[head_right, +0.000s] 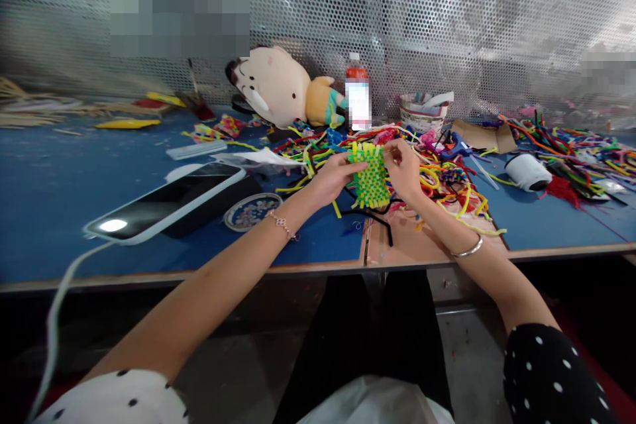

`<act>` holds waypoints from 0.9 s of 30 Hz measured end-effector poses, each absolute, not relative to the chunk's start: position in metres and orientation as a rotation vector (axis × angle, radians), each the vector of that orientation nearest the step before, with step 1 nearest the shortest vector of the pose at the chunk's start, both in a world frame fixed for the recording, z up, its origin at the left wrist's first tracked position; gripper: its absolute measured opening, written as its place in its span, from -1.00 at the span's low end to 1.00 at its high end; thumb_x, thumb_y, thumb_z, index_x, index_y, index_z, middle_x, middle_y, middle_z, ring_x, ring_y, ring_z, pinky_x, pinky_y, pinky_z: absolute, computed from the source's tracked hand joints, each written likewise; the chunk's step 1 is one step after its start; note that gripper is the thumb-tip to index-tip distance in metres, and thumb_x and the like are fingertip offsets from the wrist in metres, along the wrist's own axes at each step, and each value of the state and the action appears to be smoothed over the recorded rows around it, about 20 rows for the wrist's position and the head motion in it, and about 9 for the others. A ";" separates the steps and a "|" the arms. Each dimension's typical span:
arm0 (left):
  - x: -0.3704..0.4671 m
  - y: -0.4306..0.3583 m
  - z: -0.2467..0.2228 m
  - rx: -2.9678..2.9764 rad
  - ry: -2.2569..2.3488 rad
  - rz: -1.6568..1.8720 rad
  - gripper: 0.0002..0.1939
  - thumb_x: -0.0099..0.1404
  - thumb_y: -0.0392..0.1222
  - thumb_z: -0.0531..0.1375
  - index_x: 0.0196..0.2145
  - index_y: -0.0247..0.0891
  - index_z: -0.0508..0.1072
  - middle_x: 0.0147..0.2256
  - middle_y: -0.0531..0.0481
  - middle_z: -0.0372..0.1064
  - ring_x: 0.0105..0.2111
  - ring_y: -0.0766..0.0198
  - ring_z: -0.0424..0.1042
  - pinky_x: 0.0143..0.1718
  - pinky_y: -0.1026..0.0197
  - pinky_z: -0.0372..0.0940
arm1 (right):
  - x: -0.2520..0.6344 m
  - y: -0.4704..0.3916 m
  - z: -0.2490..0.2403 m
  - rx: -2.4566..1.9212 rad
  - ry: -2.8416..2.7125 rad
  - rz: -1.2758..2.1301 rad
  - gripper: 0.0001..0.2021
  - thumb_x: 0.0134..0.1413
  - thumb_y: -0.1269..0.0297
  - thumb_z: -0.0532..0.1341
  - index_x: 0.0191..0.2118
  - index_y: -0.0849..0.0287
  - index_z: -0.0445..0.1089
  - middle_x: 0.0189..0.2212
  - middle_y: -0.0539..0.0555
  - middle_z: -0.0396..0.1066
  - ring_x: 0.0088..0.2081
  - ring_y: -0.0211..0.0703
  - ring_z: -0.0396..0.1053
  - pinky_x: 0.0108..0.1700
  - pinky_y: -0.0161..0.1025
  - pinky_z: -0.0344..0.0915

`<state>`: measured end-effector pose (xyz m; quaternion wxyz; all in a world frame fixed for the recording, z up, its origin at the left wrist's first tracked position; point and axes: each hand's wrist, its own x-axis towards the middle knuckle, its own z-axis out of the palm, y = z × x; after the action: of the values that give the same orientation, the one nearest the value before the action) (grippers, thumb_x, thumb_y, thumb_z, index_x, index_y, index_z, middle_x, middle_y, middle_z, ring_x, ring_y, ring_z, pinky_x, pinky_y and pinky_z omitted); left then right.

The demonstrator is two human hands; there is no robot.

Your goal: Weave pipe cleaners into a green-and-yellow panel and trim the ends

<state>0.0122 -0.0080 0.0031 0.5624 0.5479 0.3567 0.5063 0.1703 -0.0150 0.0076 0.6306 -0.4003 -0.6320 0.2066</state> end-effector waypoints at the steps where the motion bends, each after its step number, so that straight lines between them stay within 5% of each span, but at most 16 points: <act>1: 0.012 -0.008 0.004 1.285 0.830 1.194 -0.63 -0.20 -0.12 0.45 -0.40 -0.26 0.50 -0.43 0.01 0.53 -0.32 0.14 0.51 -0.22 0.12 0.35 | 0.171 -0.014 0.007 -0.921 -1.449 0.472 -0.94 -0.02 0.38 0.19 -0.41 0.07 0.31 -0.45 -0.06 0.36 -0.42 -0.23 0.23 -0.27 -0.21 0.20; 14: 0.012 -0.006 0.003 1.246 0.788 1.236 -0.63 -0.20 -0.08 0.44 -0.41 -0.25 0.51 -0.36 -0.02 0.58 -0.18 0.04 0.54 -0.09 0.02 0.37 | 0.176 -0.011 0.009 -1.048 -1.587 0.417 -0.95 -0.03 0.38 0.22 -0.38 0.10 0.36 -0.45 -0.04 0.38 -0.40 -0.20 0.27 -0.23 -0.21 0.21; 27: 0.012 -0.003 0.001 1.301 0.812 1.209 -0.62 -0.24 -0.12 0.45 -0.42 -0.26 0.51 -0.39 -0.01 0.57 -0.25 0.07 0.55 -0.11 0.04 0.38 | 0.175 -0.010 0.009 -1.107 -1.608 0.314 -0.90 -0.02 0.42 0.15 -0.46 0.08 0.24 -0.47 -0.03 0.32 -0.40 -0.18 0.22 -0.21 -0.20 0.17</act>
<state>0.0122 -0.0035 0.0006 0.5601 0.5520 0.3444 0.5128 0.1750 -0.0095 0.0087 0.5497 -0.4678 -0.6793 0.1324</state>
